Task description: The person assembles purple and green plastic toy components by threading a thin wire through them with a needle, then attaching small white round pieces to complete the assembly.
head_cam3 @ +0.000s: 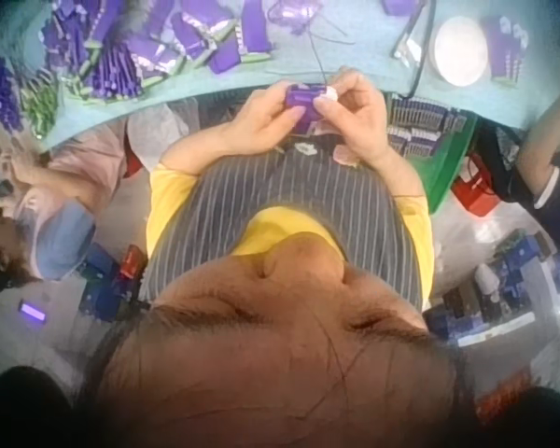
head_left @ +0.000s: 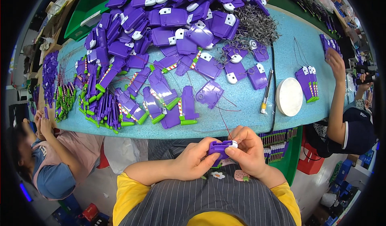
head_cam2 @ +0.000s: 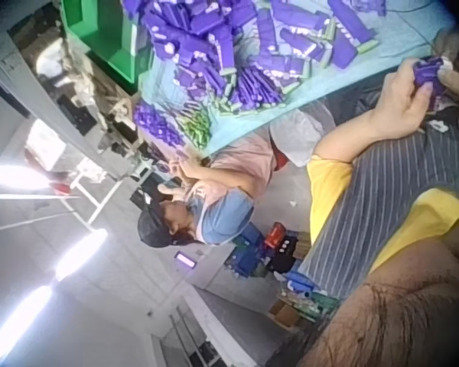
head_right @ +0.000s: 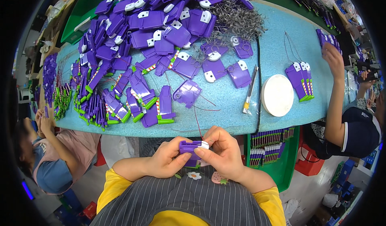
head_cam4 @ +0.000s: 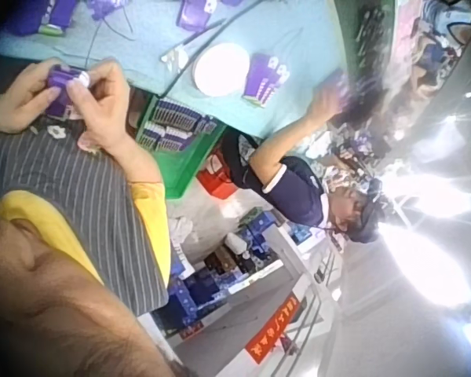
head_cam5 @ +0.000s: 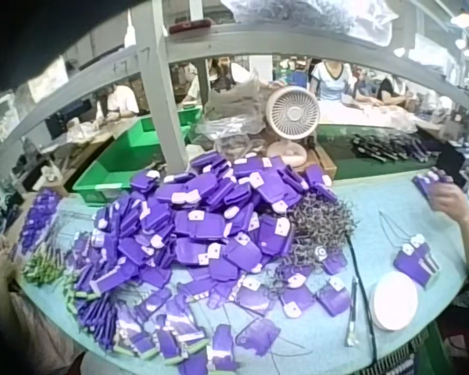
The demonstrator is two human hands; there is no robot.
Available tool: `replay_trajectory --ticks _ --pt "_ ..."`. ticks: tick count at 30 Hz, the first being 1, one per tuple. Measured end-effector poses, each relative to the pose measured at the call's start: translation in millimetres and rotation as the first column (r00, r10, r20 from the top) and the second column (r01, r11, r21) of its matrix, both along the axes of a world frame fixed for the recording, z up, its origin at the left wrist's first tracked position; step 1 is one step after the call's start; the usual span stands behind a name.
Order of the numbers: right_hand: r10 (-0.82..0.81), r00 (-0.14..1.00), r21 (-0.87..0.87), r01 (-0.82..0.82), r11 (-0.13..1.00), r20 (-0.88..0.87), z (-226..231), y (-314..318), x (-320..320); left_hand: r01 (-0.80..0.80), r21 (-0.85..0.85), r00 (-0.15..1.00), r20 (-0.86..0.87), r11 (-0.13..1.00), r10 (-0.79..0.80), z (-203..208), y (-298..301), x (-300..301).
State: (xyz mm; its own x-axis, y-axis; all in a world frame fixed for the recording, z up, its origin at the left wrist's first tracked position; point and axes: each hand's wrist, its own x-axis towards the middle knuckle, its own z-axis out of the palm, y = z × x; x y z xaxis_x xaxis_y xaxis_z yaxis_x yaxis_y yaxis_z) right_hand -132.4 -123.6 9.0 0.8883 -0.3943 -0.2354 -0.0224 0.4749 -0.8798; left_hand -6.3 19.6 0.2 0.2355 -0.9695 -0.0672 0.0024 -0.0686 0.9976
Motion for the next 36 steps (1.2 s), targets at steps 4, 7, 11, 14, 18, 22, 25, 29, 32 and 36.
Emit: replay_trajectory --ticks 4,7,11,14,18,22,25,29,32,36 --pt "0.084 0.996 -0.406 -0.089 0.91 -0.029 3.9 -11.3 2.5 0.119 0.062 0.952 -0.29 0.991 -0.096 -0.7 -10.8 19.9" --pt "0.185 0.983 -0.601 -0.16 0.783 -0.021 11.1 -21.9 7.0 0.05 -0.199 0.996 0.087 0.979 -0.034 6.1 -20.1 26.1" --pt "-0.04 0.998 -0.396 0.054 0.917 0.043 9.3 -15.7 0.5 -0.04 -0.171 0.995 0.081 0.985 0.054 14.9 -19.3 25.5" --pt "0.086 0.99 -0.514 -0.133 0.848 -0.115 7.1 -18.2 -3.7 -0.308 -0.125 0.928 -0.259 0.943 0.269 19.8 -19.3 32.4" --pt "0.096 0.974 -0.599 -0.202 0.774 -0.204 7.6 -8.4 -6.8 -0.366 0.033 0.873 -0.334 0.93 0.355 -1.2 -17.5 8.2" --pt "0.066 0.977 -0.473 -0.157 0.867 -0.203 -1.0 -3.5 -4.9 -0.34 0.045 0.826 -0.464 0.94 0.321 -6.6 -14.8 -3.5" --pt "0.029 0.984 -0.277 -0.078 0.958 -0.177 -10.7 -2.1 -4.3 -0.382 0.016 0.816 -0.463 0.924 0.345 -1.9 -17.9 4.5" --pt "-0.006 0.993 -0.081 -0.004 0.997 -0.117 -9.3 -3.0 1.6 -0.393 0.018 0.841 -0.396 0.919 0.367 -15.6 -16.1 -6.3" --pt "-0.029 0.992 -0.127 0.014 0.992 -0.122 -12.9 -2.9 -0.7 -0.399 -0.029 0.863 -0.351 0.917 0.364 -18.5 -16.9 -11.2" --pt "-0.034 0.994 -0.424 -0.012 0.906 -0.103 -14.5 -6.7 -6.2 -0.399 -0.129 0.91 -0.179 0.908 0.374 -14.8 -24.2 -12.0"
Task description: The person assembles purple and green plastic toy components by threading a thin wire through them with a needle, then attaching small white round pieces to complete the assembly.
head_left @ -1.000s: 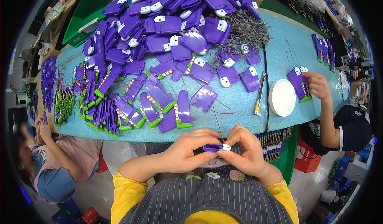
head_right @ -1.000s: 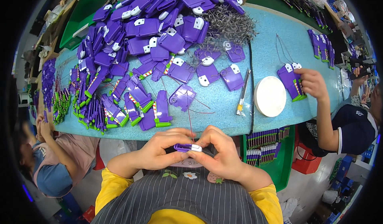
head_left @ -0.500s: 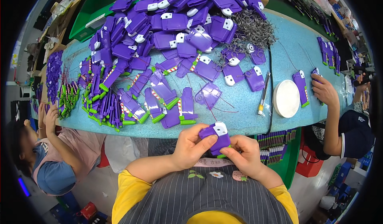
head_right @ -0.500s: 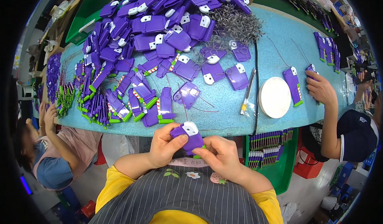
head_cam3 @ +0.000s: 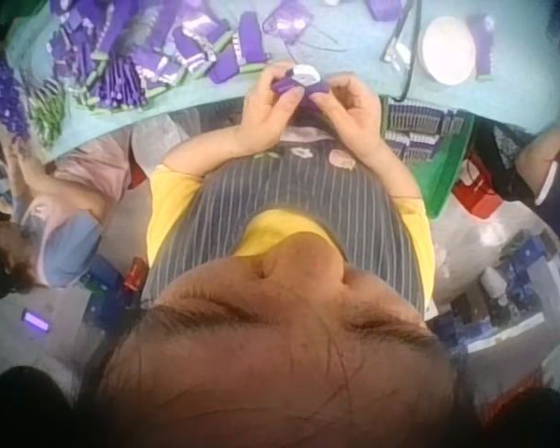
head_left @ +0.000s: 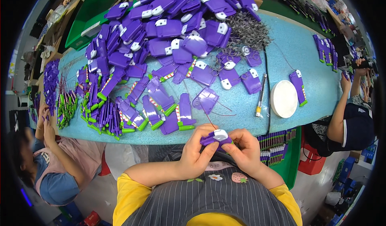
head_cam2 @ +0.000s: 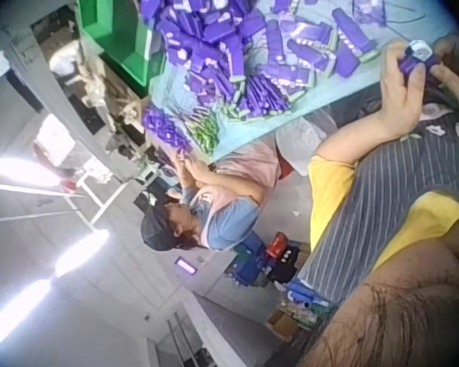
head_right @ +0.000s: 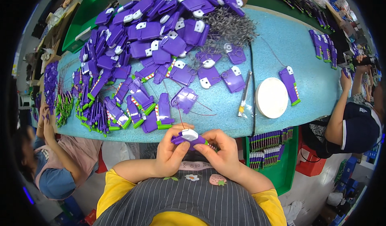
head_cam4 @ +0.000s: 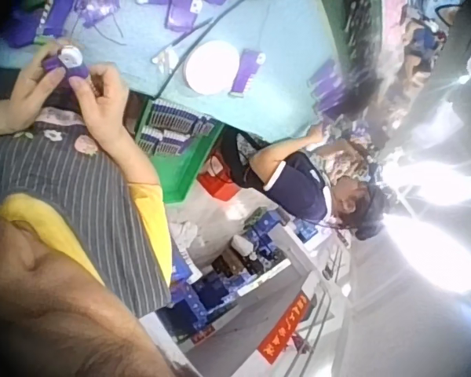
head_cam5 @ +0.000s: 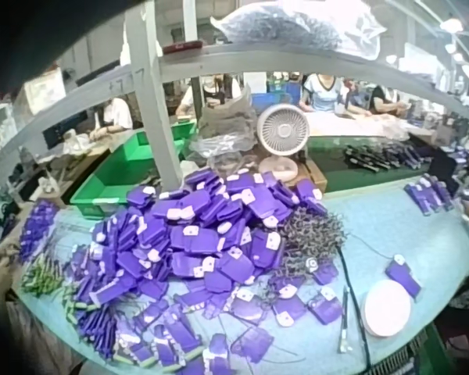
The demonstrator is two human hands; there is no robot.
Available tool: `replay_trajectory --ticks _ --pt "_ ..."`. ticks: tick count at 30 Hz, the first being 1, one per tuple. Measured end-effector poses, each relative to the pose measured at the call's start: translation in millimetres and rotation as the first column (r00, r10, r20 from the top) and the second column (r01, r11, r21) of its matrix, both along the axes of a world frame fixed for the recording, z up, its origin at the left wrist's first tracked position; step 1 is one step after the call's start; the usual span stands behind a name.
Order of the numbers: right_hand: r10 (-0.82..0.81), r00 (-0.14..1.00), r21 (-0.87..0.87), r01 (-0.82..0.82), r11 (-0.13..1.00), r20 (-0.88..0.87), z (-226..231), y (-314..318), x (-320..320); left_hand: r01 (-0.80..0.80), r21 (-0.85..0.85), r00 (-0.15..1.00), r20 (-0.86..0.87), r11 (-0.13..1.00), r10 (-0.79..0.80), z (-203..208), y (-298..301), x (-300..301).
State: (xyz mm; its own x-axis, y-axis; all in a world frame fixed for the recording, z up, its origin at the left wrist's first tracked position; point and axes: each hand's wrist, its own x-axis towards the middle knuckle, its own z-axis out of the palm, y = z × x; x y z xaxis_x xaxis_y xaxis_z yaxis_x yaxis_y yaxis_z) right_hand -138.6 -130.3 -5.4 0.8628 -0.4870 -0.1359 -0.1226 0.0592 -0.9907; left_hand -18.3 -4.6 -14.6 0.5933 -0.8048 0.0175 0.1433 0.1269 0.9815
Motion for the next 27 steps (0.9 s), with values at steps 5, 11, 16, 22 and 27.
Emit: replay_trajectory --ticks 5,11,16,22,27 --pt "-0.117 0.981 -0.257 0.154 0.954 0.154 40.4 -43.2 -15.5 0.226 0.143 0.719 0.643 0.964 -0.264 55.8 -31.2 25.8" --pt "-0.531 0.823 -0.46 0.558 0.69 0.202 45.7 -201.9 -62.5 0.093 0.301 0.234 0.92 0.949 -0.314 35.0 -127.0 51.3" --pt "-0.409 0.905 -0.482 0.309 0.82 -0.114 2.0 -247.1 -49.0 -0.108 0.395 0.035 0.918 0.912 -0.394 13.6 -161.1 55.0" --pt "-0.524 0.848 -0.673 0.344 0.655 -0.077 -6.6 -250.3 -52.7 -0.072 0.344 0.131 0.934 0.936 -0.333 11.5 -164.7 62.7" --pt "-0.731 0.682 -0.904 0.292 0.311 -0.031 -11.8 -255.0 -80.6 0.014 0.36 0.204 0.912 0.933 -0.355 24.0 -163.7 58.0"
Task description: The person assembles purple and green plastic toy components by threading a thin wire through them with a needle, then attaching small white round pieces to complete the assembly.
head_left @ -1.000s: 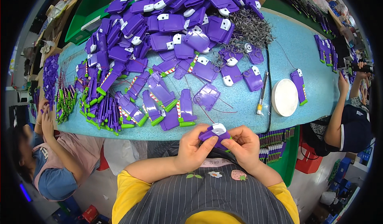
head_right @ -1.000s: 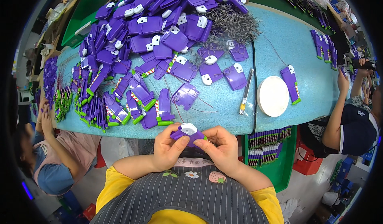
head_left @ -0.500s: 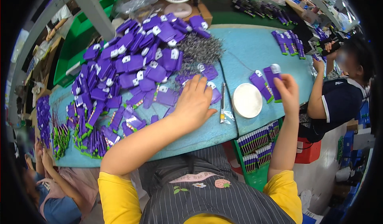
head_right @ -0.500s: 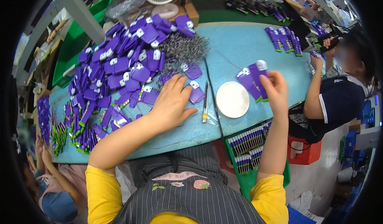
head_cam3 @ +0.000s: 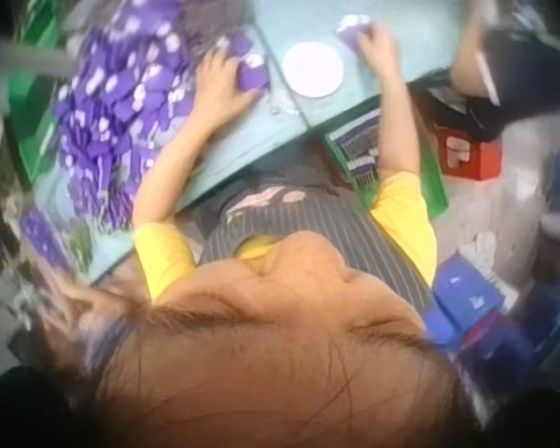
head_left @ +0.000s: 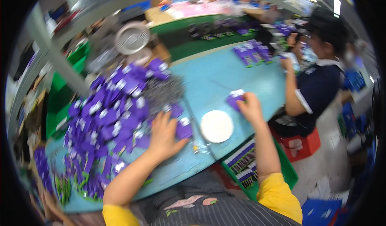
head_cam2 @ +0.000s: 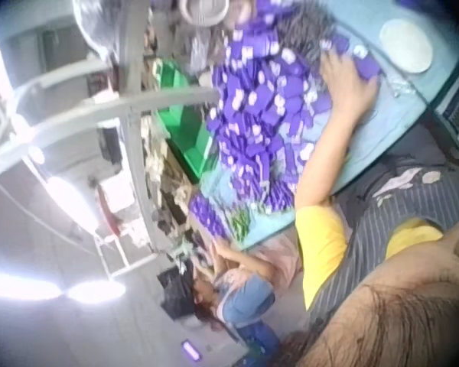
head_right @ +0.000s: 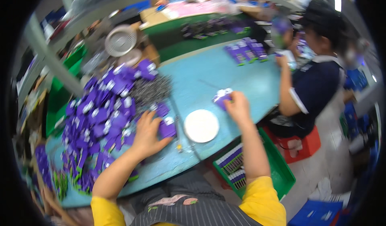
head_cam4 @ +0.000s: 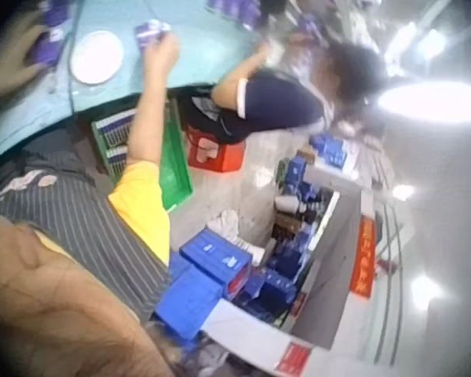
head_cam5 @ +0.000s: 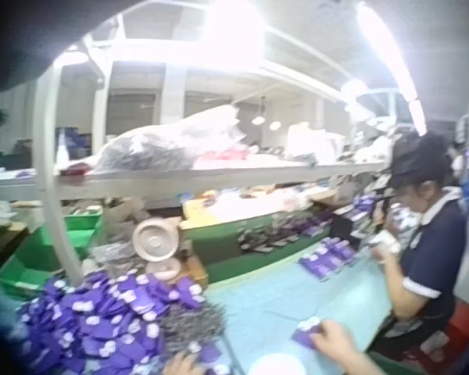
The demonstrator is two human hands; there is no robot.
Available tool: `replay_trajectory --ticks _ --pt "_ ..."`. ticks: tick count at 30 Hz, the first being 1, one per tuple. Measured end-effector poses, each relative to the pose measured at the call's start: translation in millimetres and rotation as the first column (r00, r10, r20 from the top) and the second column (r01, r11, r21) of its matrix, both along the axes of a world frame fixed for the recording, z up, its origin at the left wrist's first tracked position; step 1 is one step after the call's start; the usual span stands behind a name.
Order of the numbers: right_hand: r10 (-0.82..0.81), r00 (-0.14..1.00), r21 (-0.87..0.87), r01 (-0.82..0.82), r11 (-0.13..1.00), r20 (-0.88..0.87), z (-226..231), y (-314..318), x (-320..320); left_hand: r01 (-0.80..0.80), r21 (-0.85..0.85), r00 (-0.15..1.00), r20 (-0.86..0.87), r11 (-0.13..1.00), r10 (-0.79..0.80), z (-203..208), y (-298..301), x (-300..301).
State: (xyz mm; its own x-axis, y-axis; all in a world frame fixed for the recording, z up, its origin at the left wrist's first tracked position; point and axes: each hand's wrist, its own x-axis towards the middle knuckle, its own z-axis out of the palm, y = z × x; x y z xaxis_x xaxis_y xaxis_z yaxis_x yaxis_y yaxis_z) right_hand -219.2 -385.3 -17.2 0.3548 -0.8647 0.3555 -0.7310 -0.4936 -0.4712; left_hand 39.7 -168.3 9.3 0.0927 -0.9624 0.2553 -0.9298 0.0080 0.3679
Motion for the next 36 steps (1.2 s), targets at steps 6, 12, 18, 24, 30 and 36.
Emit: replay_trajectory --ticks 6,12,18,24,30,36 --pt "0.325 0.907 -0.319 -0.234 0.918 0.269 42.5 91.2 56.8 0.051 -0.004 0.98 0.194 0.999 -0.05 22.5 27.6 15.8" --pt "0.633 0.774 -0.219 -0.617 0.756 0.005 50.8 164.4 114.6 0.115 -0.094 0.978 0.187 0.989 -0.096 42.2 37.9 13.9" --pt "0.769 0.633 -0.112 -0.761 0.639 0.082 57.8 183.9 135.4 0.162 -0.168 0.958 -0.21 0.972 -0.196 41.5 73.6 23.7" --pt "0.858 0.475 -0.203 -0.836 0.51 0.196 59.7 217.6 123.6 0.008 -0.301 0.543 -0.799 0.953 -0.257 31.5 127.1 -0.3" --pt "0.842 0.454 -0.137 -0.851 0.507 0.292 41.4 253.0 124.3 -0.093 -0.168 0.455 -0.884 0.981 -0.108 -6.8 165.4 -7.0" --pt "0.766 0.629 -0.052 -0.767 0.639 0.134 22.7 238.2 134.5 -0.38 -0.068 0.119 -0.993 0.923 -0.024 -20.6 202.6 20.4"
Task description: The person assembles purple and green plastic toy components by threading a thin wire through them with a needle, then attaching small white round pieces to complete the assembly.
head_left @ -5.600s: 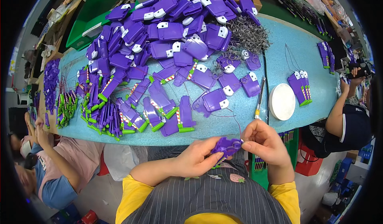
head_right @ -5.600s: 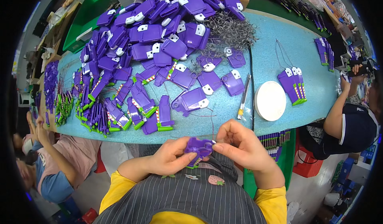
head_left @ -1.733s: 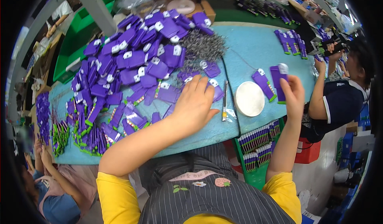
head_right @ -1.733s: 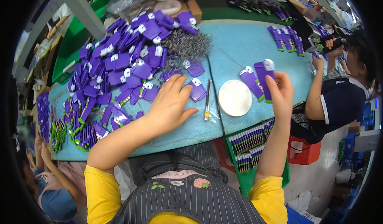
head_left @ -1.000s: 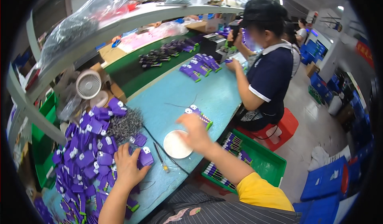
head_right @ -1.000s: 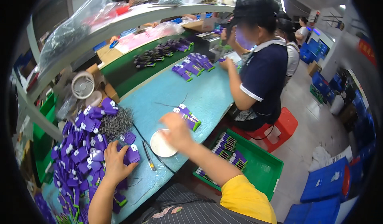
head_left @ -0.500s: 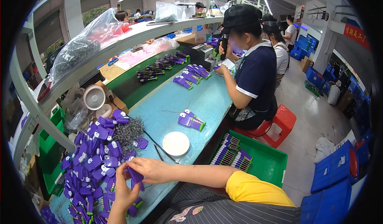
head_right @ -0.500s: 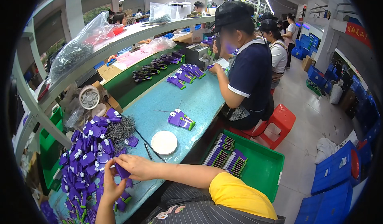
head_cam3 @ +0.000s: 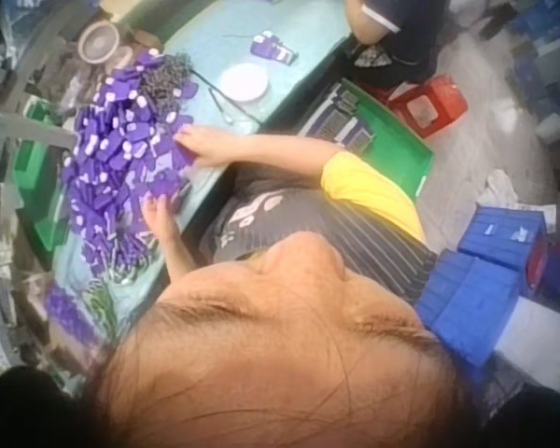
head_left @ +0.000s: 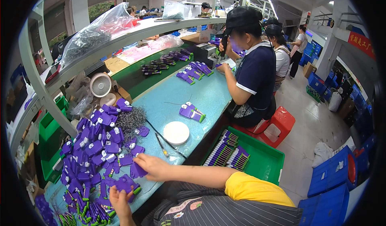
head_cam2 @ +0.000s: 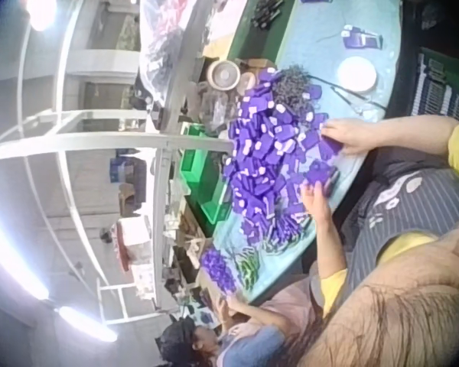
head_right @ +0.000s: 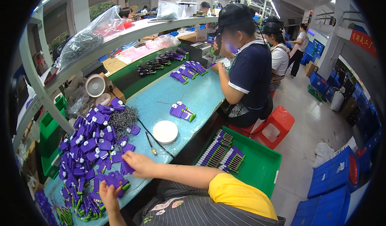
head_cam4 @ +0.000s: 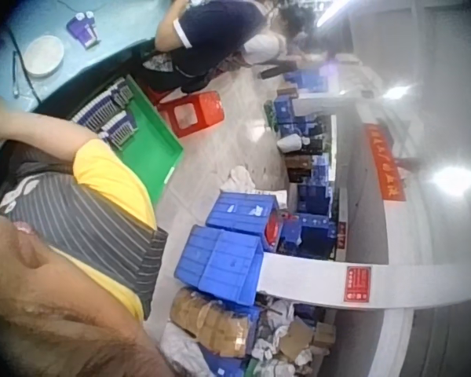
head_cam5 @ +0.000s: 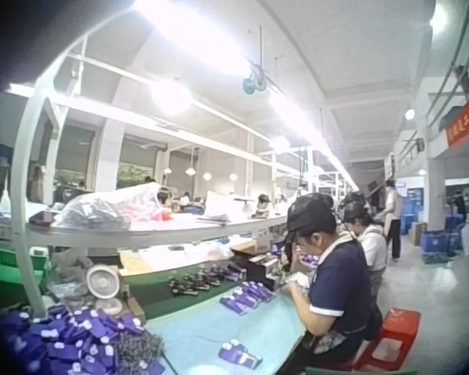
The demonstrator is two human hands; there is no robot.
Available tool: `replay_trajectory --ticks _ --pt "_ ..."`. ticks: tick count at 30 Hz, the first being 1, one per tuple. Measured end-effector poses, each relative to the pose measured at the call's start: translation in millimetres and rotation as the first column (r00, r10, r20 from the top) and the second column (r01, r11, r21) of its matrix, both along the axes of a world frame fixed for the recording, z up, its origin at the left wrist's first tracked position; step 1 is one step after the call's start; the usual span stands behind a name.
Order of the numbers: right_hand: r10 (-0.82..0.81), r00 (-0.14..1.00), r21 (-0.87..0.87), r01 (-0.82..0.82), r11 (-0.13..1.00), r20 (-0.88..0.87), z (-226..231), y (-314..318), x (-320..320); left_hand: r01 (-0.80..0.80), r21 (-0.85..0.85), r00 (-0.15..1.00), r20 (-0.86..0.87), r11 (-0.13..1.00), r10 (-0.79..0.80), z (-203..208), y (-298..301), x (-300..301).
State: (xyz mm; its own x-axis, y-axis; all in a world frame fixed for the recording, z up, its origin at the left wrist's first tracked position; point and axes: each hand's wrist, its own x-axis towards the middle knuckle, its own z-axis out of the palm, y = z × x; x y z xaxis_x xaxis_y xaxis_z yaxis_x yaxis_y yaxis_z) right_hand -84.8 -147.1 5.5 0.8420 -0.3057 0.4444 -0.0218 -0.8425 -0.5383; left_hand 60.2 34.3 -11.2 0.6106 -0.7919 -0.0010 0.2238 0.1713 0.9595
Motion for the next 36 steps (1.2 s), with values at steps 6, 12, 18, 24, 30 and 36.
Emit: replay_trajectory --ticks 6,12,18,24,30,36 --pt "-0.14 0.963 -0.21 0.091 0.973 -0.229 -11.6 -2.8 12.3 -0.095 0.05 0.989 -0.108 0.994 0.1 -10.0 18.3 5.7" --pt "0.11 0.952 -0.145 -0.156 0.977 -0.285 -31.7 46.6 23.3 -0.142 0.067 0.989 -0.037 0.988 0.145 -25.1 9.9 3.5" --pt "0.313 0.949 -0.113 -0.307 0.945 0.04 -45.7 20.3 10.7 -0.323 0.041 0.929 -0.18 0.946 0.325 -0.7 -18.2 -18.7" --pt "-0.027 0.976 0.975 -0.212 0.061 0.214 -13.2 -15.3 -23.4 -0.285 -0.086 0.935 -0.245 0.955 0.257 4.6 3.9 -23.1" --pt "0.278 0.922 0.948 -0.203 -0.244 0.269 -33.8 52.0 -28.9 -0.146 -0.13 0.938 -0.332 0.981 0.096 13.3 -6.9 -49.3" --pt "0.441 0.895 0.997 -0.077 0.001 0.069 -23.1 37.8 -33.7 -0.036 -0.072 0.911 -0.412 0.997 0.004 10.2 4.8 -50.2"
